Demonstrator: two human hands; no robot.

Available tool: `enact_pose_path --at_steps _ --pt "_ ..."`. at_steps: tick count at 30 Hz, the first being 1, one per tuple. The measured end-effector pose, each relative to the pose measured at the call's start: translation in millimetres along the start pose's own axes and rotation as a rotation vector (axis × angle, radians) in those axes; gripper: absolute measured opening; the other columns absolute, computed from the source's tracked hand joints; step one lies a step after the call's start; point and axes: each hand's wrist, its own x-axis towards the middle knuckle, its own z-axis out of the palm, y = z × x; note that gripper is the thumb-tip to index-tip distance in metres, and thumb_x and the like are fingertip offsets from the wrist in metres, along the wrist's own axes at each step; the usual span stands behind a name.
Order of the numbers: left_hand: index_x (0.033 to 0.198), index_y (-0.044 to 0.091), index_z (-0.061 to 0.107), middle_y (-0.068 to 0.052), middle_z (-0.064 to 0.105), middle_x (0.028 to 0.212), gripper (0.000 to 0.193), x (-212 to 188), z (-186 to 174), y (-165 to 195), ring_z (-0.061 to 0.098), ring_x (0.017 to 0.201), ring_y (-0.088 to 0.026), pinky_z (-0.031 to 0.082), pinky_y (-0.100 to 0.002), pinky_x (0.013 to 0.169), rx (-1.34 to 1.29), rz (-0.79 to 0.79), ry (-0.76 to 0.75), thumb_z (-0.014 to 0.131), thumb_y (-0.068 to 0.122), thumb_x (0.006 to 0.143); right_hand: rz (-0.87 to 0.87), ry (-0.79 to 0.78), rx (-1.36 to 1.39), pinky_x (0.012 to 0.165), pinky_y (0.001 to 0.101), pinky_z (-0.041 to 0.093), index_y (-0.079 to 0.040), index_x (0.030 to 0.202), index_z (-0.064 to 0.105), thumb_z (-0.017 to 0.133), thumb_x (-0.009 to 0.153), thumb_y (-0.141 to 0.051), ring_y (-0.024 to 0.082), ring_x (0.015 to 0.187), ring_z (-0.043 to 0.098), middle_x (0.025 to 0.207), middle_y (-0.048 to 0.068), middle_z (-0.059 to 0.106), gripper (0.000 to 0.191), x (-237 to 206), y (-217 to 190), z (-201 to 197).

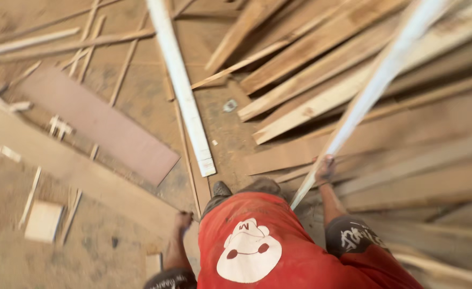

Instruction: The person selects a long wooden plank from a stack, carries it to a table saw, and cuts it into shorter pieces. They repeatedly feed the plank through the saw, adjust its position, and remove the cut pieces.

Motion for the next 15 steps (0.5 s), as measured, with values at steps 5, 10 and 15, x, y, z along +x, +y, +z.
enact_pose_path --at_steps 5,10,15 --pt "0.099 -0.008 0.072 -0.026 0.076 0.093 0.036 23 -97 26 0.073 0.090 -0.034 0.057 -0.044 0.084 -0.141 -0.089 0.129 0.071 0.026 0.086 0.135 -0.382 -0.107 0.061 0.0348 0.054 -0.006 0.090 0.058 0.035 0.098 -0.075 0.019 0.064 0.068 0.069 0.010 0.069 0.073 -22 -41 164" --pt "0.104 -0.009 0.073 -0.027 0.077 0.097 0.041 53 -149 23 0.074 0.095 -0.036 0.057 -0.045 0.087 -0.195 -0.165 0.145 0.071 0.029 0.089 0.513 -0.680 -0.119 0.063 0.0429 0.045 -0.003 0.097 0.062 0.044 0.109 -0.075 0.022 0.069 0.055 0.081 0.010 0.058 0.075 -39 -53 287" --pt "0.123 -0.004 0.068 -0.029 0.066 0.126 0.054 88 -216 -7 0.062 0.122 -0.041 0.049 -0.047 0.105 -0.077 -0.322 0.061 0.069 0.039 0.089 0.496 -0.891 -0.343 0.064 0.0385 0.048 -0.006 0.099 0.069 0.053 0.101 -0.071 0.017 0.069 0.058 0.079 0.007 0.063 0.067 -38 -84 446"
